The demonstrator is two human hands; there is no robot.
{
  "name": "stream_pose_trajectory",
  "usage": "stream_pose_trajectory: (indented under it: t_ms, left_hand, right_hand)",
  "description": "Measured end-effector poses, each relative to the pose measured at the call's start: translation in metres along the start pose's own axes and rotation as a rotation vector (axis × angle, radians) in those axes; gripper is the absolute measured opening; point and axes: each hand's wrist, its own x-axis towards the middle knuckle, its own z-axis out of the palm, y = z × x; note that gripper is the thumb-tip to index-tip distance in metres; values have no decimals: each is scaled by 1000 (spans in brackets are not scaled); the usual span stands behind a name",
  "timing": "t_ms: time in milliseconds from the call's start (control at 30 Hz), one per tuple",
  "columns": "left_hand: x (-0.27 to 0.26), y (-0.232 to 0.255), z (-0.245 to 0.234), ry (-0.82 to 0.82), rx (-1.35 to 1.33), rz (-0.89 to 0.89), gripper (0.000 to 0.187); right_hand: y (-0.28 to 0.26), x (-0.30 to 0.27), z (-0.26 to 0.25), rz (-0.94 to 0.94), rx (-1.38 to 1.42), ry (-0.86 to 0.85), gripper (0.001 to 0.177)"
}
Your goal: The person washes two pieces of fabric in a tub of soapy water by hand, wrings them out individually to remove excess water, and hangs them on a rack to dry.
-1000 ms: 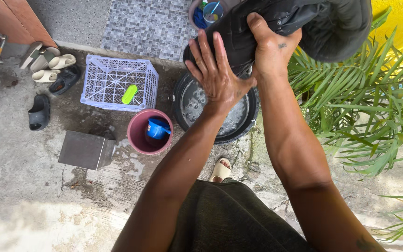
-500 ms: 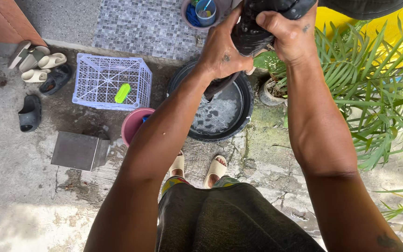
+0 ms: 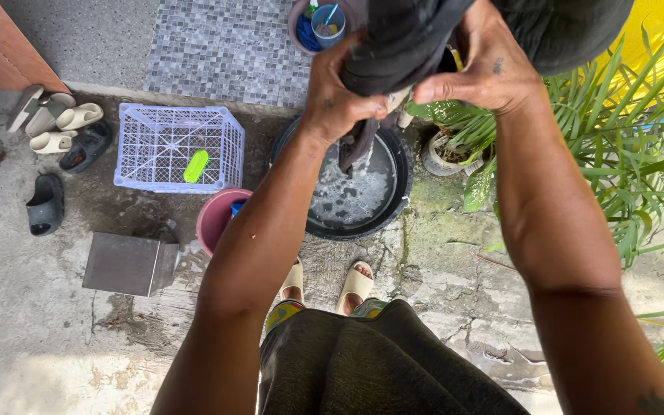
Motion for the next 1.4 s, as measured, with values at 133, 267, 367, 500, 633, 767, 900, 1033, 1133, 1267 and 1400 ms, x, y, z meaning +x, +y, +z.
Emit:
stream_pose_trajectory:
  t_ms: [133, 267, 367, 500, 633, 767, 900, 1033, 1133, 1267, 1400]
  left_hand:
    - [16, -3, 3, 150, -139, 176, 33]
    - [33, -21, 20, 313, -78, 365, 25]
    - [32, -24, 24, 377, -112, 276, 31]
    - [34, -28, 23, 474, 161, 255, 27]
    - [45, -35, 18, 548, 550, 348, 30]
    - [42, -36, 22, 524, 444, 177, 26]
    - [45, -38, 21, 479, 528, 127, 24]
    - [40, -53, 24, 609, 610, 196, 38]
    - [30, -53, 7, 434, 801, 236, 59]
    - [13, -35, -49, -1, 232, -14, 100]
    - [4, -53, -52, 22, -165, -401, 117]
  right_hand:
    - [22, -3, 38, 28, 158, 61, 137]
    - [46, -13, 74, 143, 311, 227, 98]
    - [55, -15, 83, 257, 285, 215, 59]
    - [60, -14, 94, 224, 338, 281, 62]
    - [60, -17, 98, 342, 385, 308, 58]
    - [67, -12, 100, 276, 435, 334, 62]
    - [60, -14, 97, 385, 371, 324, 63]
    - [63, -14, 97, 372, 336, 301, 62]
    - [70, -23, 87, 387, 293, 215, 54]
    - [58, -46, 71, 387, 364, 56, 61]
    - [36, -51, 77, 566, 701, -47, 74]
